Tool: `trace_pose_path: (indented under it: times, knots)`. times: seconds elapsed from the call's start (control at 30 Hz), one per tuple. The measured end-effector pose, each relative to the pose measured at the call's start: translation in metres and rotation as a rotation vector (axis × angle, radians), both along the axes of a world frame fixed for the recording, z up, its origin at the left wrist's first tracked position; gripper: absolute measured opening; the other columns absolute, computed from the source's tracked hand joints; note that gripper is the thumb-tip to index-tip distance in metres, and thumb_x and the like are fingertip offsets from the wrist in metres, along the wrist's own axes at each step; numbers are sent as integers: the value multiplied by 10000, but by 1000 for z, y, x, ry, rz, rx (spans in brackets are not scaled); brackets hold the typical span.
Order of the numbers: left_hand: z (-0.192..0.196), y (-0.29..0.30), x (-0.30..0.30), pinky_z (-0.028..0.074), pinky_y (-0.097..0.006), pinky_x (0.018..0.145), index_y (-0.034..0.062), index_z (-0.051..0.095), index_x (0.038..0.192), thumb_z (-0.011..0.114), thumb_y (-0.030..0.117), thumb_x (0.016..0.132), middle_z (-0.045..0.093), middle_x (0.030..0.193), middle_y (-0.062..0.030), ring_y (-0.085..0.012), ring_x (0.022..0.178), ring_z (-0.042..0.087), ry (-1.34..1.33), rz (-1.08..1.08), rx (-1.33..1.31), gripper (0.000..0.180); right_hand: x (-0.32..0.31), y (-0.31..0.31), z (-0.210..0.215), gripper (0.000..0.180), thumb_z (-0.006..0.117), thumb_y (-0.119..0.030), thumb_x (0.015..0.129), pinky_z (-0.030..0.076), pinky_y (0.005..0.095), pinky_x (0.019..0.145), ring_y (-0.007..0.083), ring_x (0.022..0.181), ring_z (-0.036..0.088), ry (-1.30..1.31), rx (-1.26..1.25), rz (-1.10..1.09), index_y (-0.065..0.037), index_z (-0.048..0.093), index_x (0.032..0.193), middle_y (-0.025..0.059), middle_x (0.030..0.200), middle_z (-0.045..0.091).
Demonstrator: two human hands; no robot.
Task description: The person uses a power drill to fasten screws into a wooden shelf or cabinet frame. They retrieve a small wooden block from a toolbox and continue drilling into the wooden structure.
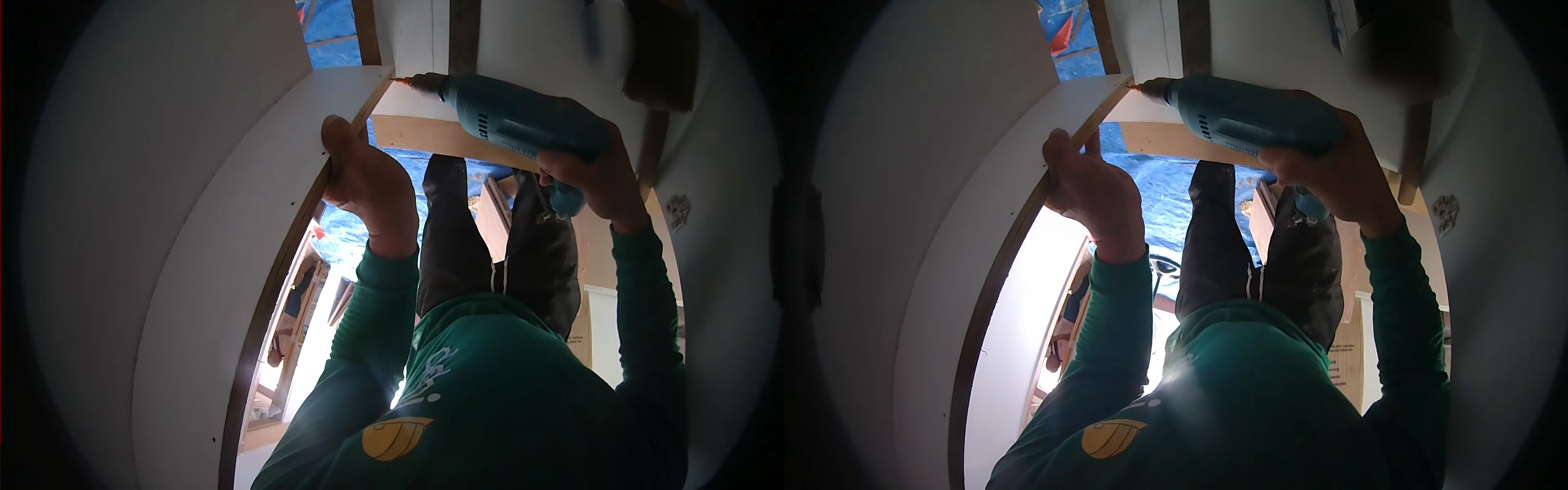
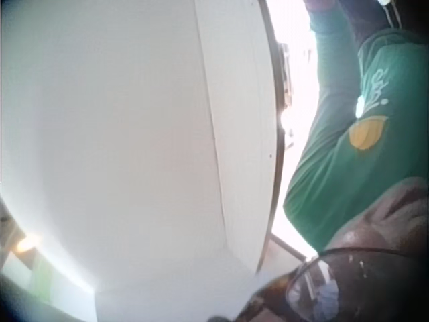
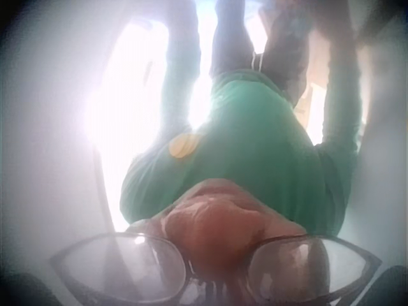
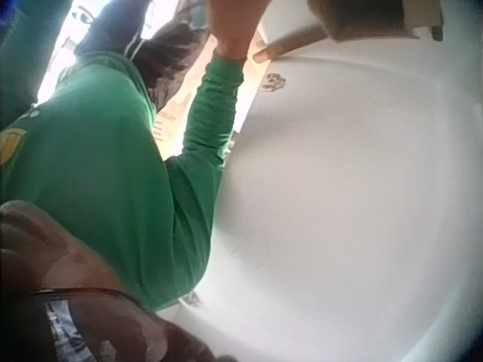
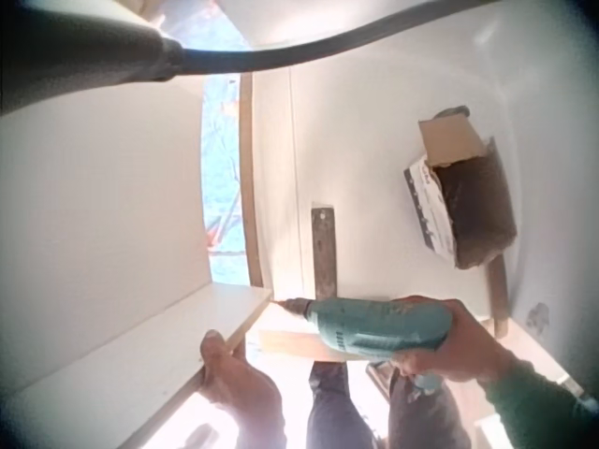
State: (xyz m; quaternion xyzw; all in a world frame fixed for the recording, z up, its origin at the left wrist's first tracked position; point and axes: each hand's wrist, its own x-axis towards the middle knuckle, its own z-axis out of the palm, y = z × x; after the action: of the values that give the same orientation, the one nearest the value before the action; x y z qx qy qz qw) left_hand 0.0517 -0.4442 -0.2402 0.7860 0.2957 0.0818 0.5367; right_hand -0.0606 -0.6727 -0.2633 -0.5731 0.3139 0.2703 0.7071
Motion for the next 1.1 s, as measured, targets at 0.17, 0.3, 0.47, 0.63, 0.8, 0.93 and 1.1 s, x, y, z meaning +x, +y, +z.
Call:
trace_pose_path:
  times: [0.17, 0.3, 0.47, 0.63, 0.8, 0.93, 1.1]
  knots:
    - [3, -3, 1, 560, -510, 1145, -15, 538, 1297, 738, 253, 1032, 577, 1315, -164, -308, 1249, 630, -3, -21, 13, 426, 6, 12, 8, 740, 925, -288, 763, 650, 409, 900, 321, 909, 810, -265, -250, 119, -69, 647, 1414, 163, 1100, 782]
    - [-4, 13, -3, 566, -506, 1135, 2, 535, 1284, 726, 236, 1036, 589, 1272, -153, -295, 1244, 636, 20, -89, 36, 391, 11, 27, 29, 775, 912, -272, 746, 648, 406, 890, 303, 915, 815, -292, -298, 173, -87, 631, 1444, 173, 1030, 804]
    - [-16, 28, -10, 596, -561, 1103, 7, 528, 1258, 653, 84, 1051, 533, 1270, -211, -377, 1276, 659, -1, -161, 74, 253, 12, 37, 32, 802, 909, -255, 744, 656, 413, 867, 309, 918, 821, -341, -335, 180, -83, 604, 1465, 164, 1028, 810]
    - [-27, 62, -20, 616, -521, 1071, -17, 522, 1246, 712, -74, 984, 488, 1309, -243, -385, 1289, 659, 10, -632, 679, 329, 15, 33, 34, 778, 905, -227, 790, 644, 420, 930, 317, 981, 817, -396, -320, 232, -78, 594, 1487, 168, 1119, 806]
    - [-30, 54, -24, 563, -432, 1031, -6, 554, 1316, 730, 170, 1041, 608, 1300, -141, -270, 1187, 643, 44, -413, 426, 371, 19, 30, 33, 800, 902, -205, 800, 629, 419, 973, 320, 1039, 810, -411, -306, 268, -87, 579, 1522, 169, 1200, 794]
    - [-15, 21, -10, 536, -383, 1021, -16, 579, 1309, 725, 203, 1058, 644, 1277, -120, -244, 1138, 632, 24, -105, 136, 364, 20, 30, 33, 816, 900, -194, 784, 625, 416, 975, 308, 1046, 807, -421, -339, 305, -106, 581, 1529, 164, 1224, 787]
    - [-18, 21, -10, 506, -381, 1030, -31, 592, 1270, 726, 211, 1059, 650, 1228, -117, -225, 1125, 622, -47, -121, 96, 348, 20, 28, 31, 834, 901, -193, 766, 624, 421, 975, 307, 1039, 806, -406, -356, 350, -112, 580, 1532, 165, 1217, 785]
